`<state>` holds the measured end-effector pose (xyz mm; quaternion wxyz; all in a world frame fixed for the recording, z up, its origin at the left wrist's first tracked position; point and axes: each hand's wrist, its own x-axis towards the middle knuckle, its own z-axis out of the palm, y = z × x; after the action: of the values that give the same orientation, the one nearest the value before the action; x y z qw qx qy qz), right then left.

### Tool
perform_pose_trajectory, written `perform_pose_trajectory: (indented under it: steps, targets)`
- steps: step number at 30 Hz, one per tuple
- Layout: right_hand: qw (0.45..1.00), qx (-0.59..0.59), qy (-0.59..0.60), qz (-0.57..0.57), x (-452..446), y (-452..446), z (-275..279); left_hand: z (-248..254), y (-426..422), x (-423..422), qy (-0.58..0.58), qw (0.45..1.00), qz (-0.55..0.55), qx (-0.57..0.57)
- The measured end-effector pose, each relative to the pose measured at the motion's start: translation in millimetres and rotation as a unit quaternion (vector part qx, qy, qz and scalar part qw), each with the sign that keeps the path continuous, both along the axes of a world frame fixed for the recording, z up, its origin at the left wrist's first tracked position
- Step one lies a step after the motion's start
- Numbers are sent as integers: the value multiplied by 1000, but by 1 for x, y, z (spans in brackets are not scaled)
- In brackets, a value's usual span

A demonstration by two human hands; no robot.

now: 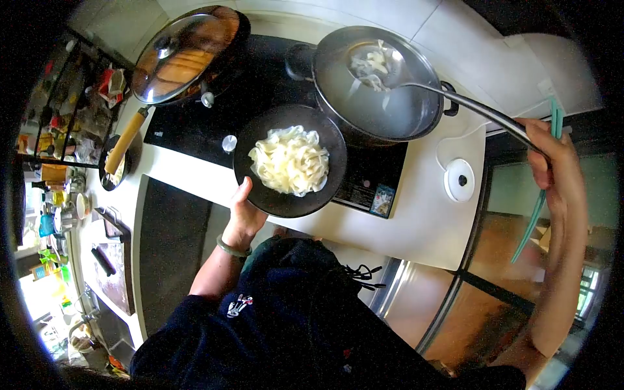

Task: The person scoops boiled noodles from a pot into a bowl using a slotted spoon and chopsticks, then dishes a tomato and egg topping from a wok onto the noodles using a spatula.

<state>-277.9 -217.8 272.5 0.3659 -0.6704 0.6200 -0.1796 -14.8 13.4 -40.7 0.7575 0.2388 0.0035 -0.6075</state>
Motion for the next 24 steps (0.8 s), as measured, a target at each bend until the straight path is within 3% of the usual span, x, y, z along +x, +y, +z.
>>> perform_pose_trajectory:
  steps: [1, 4, 24]
  targets:
    - [1000, -3, 2, 3, 0, 4, 3, 5, -1, 0, -40, 999, -15, 18]
    - [1000, -22, 0, 4, -3, 14, 12, 1, -3, 2, -4, 1000, -8, -25]
    - [999, 15, -8, -28, -2, 16, 16, 2, 0, 4, -33, 999, -16, 21]
